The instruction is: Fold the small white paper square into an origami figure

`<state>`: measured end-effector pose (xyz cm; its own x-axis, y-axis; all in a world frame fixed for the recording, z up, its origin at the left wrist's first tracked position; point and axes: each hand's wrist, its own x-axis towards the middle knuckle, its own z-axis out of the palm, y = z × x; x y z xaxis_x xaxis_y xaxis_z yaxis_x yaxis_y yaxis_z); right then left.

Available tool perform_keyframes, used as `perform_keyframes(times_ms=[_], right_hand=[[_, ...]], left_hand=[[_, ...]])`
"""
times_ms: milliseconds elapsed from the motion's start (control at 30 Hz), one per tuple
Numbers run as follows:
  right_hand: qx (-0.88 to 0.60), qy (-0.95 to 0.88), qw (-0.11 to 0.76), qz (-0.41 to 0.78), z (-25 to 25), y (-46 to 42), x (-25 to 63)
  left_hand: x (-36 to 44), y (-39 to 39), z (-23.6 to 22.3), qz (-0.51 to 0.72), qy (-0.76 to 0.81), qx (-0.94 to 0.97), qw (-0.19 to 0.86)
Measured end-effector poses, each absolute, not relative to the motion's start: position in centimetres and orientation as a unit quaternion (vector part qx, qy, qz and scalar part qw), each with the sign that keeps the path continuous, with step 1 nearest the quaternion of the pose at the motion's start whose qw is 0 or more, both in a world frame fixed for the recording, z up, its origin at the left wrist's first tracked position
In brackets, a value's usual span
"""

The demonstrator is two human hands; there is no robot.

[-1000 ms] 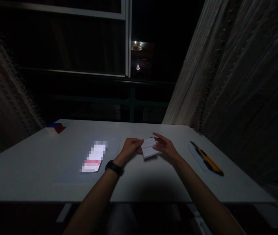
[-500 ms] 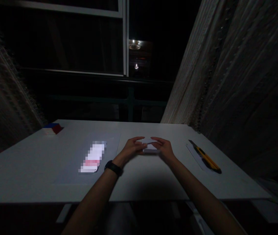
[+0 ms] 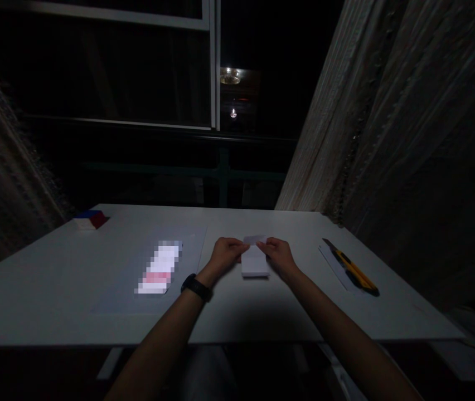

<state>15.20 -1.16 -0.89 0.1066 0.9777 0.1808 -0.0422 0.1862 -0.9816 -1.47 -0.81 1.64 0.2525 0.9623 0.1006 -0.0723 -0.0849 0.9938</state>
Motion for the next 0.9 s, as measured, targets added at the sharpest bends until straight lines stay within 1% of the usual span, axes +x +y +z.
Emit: perform_keyframes(times_ms=[200,300,400,467,600,733,800,900], right_hand=[[-0.382,-0.53,0.565,0.503,0.2,-2.0,15.1],[-0.365,-0.573,0.557,0.478,0.6,-2.1,15.2],[-0.373,-0.612,0.53,0.453,0.5,-2.2,15.4],[-0.372,-0.625,0.508,0.462,0.5,-2.2,15.5],[-0.353,-0.629,0.455,0.521,0.3,-2.4,15.7],[-0.348,-0.637,0.436,0.532,-0.1,-2.4,15.7],[-0.375,-0.632,0.44,0.516,-0.3,-2.3,15.6],[-0.41,-0.605,0.498,0.467,-0.3,-2.1,15.4]], left_hand=[[-2.1,-0.3,1.5,0.558,0.429,0.495,0.509],[-2.5,-0.1,1.6,0.597,0.432,0.463,0.492],[-2.7,0.1,1.5,0.613,0.429,0.442,0.496],[-2.8,0.2,1.4,0.615,0.428,0.429,0.505],[-2.9,-0.1,1.4,0.606,0.432,0.426,0.514],[-2.9,-0.5,1.9,0.593,0.427,0.455,0.509],[-2.7,-0.5,1.9,0.574,0.423,0.484,0.507],[-2.5,-0.2,1.4,0.536,0.414,0.538,0.501]])
